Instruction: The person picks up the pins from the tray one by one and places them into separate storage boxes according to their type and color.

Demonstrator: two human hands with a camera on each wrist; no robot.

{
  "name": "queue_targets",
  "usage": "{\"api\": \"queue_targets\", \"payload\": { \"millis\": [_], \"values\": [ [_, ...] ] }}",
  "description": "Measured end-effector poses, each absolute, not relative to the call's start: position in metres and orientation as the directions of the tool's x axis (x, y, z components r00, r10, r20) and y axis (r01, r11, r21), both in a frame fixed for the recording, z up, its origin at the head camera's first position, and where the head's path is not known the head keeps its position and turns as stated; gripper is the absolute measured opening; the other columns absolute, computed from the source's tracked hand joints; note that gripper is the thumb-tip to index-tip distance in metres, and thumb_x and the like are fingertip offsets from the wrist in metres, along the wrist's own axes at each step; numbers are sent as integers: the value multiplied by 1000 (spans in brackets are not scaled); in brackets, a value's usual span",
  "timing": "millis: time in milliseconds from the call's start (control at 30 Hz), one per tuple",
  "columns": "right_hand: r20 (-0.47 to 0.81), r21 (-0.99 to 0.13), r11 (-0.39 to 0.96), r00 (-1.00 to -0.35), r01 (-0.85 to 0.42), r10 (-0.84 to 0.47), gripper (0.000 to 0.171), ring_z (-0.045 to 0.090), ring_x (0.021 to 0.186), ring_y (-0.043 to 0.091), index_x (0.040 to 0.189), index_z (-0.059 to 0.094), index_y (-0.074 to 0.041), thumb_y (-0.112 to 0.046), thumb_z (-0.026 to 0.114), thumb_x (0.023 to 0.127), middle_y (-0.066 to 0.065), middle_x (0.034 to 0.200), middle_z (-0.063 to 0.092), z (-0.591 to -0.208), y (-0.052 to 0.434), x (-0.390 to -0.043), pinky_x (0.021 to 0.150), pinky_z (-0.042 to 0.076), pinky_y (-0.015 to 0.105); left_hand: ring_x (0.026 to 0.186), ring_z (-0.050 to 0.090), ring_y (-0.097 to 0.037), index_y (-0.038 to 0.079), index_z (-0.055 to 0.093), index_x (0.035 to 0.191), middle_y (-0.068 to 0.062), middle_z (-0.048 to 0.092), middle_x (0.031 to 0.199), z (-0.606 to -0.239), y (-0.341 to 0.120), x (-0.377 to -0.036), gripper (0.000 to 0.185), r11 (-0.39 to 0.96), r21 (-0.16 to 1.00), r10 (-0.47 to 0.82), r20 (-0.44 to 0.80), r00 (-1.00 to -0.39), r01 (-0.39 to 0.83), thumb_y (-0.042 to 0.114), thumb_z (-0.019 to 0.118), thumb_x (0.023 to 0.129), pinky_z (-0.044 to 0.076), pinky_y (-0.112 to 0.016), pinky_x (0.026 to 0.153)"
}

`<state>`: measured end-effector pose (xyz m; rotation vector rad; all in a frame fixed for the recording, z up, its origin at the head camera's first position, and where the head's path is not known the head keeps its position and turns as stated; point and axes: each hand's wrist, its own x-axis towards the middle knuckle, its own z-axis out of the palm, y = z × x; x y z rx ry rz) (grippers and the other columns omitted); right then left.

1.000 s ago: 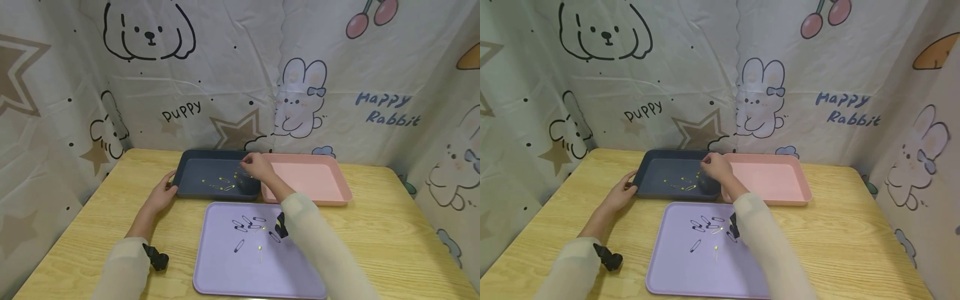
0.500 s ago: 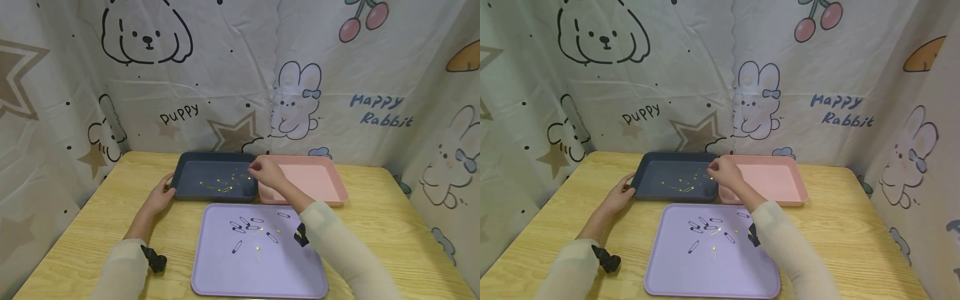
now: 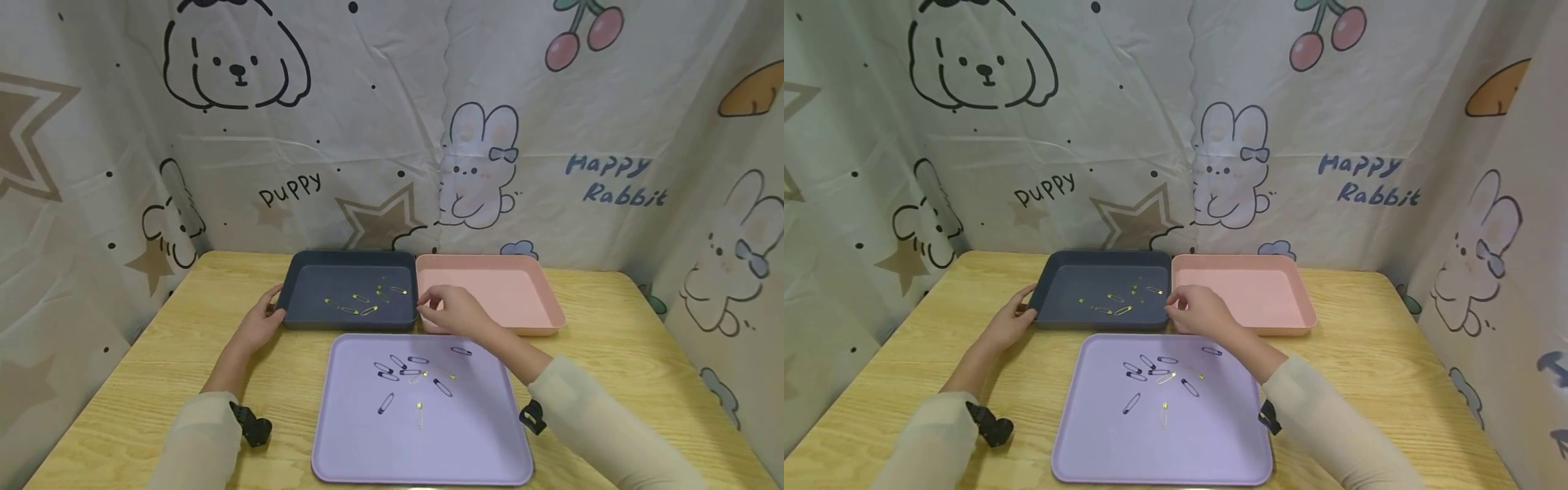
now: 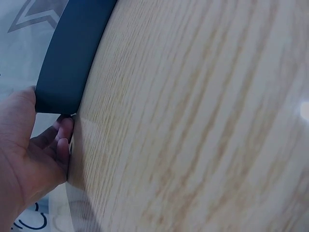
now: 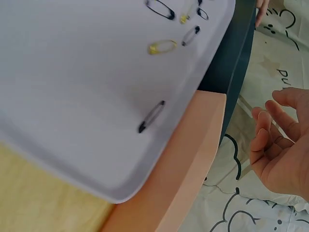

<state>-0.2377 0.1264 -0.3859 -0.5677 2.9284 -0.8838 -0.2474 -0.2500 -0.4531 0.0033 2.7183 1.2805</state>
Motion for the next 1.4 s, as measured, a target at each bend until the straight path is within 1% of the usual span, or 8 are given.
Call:
{"api": "queue_targets", "payload": {
  "millis": [167,300,400,500,667,900,1133,1400],
  "values": [
    [57,-554,770,-937,-316,-344,16,49,65,12,94,69,-13,-26,65,85,-1,80,61,-396,138,-220,58,41,26,124,39,-42,16,12,152,-31,38,137,-454,-250,-249,59,642,764,57,-126,-990,-60,20,36,98,37,-52,95],
    [43,-566,768,-941,-300,-336,13,50,70,11,93,70,-13,-23,66,85,-3,80,61,-408,148,-208,63,43,26,124,39,-41,17,11,152,-31,39,137,-455,-251,-249,59,649,759,55,-128,-990,-63,20,36,98,37,-50,94],
    [42,-534,786,-938,-313,-344,12,49,71,9,92,71,-13,-21,67,84,-6,76,59,-417,156,-199,65,41,24,123,40,-40,17,11,152,-30,39,137,-454,-250,-249,59,648,759,54,-130,-990,-64,21,36,98,38,-48,92],
    [50,-492,800,-929,-342,-367,12,48,67,8,90,71,-12,-19,69,81,-7,72,57,-424,162,-192,62,40,23,123,40,-40,17,11,152,-30,39,137,-454,-249,-248,60,649,758,52,-133,-990,-68,21,36,98,38,-49,92],
    [45,-462,806,-918,-370,-395,11,47,65,5,87,71,-13,-19,71,78,-10,69,56,-433,171,-182,61,40,21,124,39,-41,17,10,152,-31,38,138,-454,-249,-248,60,653,754,52,-139,-989,-72,21,36,98,36,-52,95],
    [39,-461,797,-906,-391,-422,8,44,61,1,82,70,-15,-22,72,78,-13,63,53,-441,176,-174,58,38,18,125,38,-42,17,10,152,-32,37,138,-453,-248,-248,60,652,755,53,-141,-989,-72,20,36,98,36,-53,96],
    [67,-370,815,-888,-446,-456,3,41,61,0,75,69,-15,-17,71,76,-13,64,50,-443,176,-172,58,36,18,124,39,-41,16,12,152,-31,39,137,-454,-249,-249,59,652,755,51,-134,-990,-69,21,36,98,36,-53,96],
    [105,-310,828,-882,-468,-459,6,40,59,1,72,67,-20,-17,71,75,-13,62,49,-444,171,-172,56,35,18,124,39,-40,17,11,152,-31,38,137,-455,-249,-248,59,644,761,50,-142,-989,-77,21,36,98,36,-52,96]
  ]
}}
